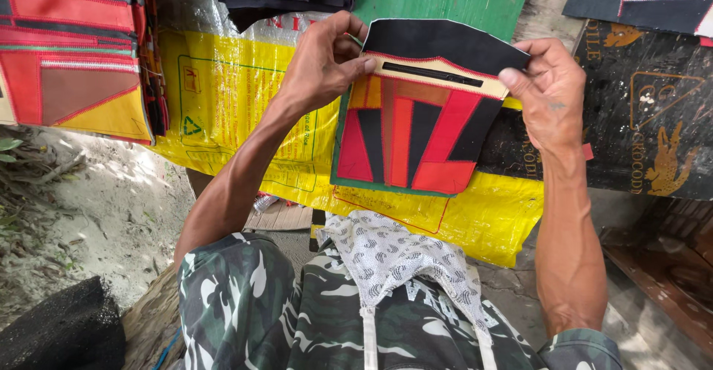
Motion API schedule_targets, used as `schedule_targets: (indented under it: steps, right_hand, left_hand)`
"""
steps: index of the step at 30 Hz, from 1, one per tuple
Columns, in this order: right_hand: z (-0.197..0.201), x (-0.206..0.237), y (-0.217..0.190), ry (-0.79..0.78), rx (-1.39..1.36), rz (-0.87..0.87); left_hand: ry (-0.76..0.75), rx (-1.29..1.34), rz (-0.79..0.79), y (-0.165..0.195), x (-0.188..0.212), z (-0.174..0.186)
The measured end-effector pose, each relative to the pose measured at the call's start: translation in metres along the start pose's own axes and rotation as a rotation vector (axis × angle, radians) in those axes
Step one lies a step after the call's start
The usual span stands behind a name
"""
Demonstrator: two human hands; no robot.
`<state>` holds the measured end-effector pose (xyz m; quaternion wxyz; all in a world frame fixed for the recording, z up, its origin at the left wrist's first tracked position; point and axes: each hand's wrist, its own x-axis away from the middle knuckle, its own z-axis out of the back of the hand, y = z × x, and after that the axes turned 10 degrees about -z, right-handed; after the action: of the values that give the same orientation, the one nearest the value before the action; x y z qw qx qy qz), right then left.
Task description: The person applies glue from a small bottle onto a zipper, then aligns the zipper along the top opening of a patchwork fabric purse and presses it into place. They then pick up another zipper and begin attaching it to a second purse, folding the top edge over the zipper tape.
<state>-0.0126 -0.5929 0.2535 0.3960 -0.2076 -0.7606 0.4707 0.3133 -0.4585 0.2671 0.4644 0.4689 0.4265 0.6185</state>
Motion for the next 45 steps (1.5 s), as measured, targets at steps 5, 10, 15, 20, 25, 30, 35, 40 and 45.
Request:
schedule_targets:
  steps: [5,10,15,20,25,30,35,40,45]
  right_hand:
    - [-0.001,0.001,-0.007,0.031,0.248,-0.069]
    - [0.000,0.000,-0.002,0.090,0.412,-0.069]
    - [0.003,0.000,0.003,0.068,0.370,-0.037]
    - [0.004,0.000,0.005,0.037,0.266,-0.028]
    - [0.003,0.002,0.006,0.040,0.233,-0.006]
    - [-0.002,0.011,-0.004,-0.009,0.236,-0.027]
    - [-0.020,0.023,-0.023,-0.032,0.334,-0.025]
    - [-0.039,0.051,-0.066,-0.068,0.307,0.077]
    - [-0.045,0.099,-0.129,0.124,0.630,0.336]
  left_hand:
    - [0.006,0.122,-0.066,-0.002,-0.003,-0.001]
    - [0.034,0.035,-0.022,-0.001,-0.001,0.000]
    - [0.053,-0.019,-0.031,0.001,-0.001,-0.001]
    - [0.062,0.021,-0.020,0.001,-0.001,-0.005]
    - [0.053,0.063,-0.054,0.010,0.002,-0.007]
    - [-0.045,-0.097,-0.023,0.026,0.006,-0.009]
    - [-0.002,-0.118,-0.080,0.040,0.017,-0.019]
    - [0.011,-0.022,-0.301,0.072,0.031,-0.018]
    - [0.094,-0.356,-0.587,0.132,0.052,0.007]
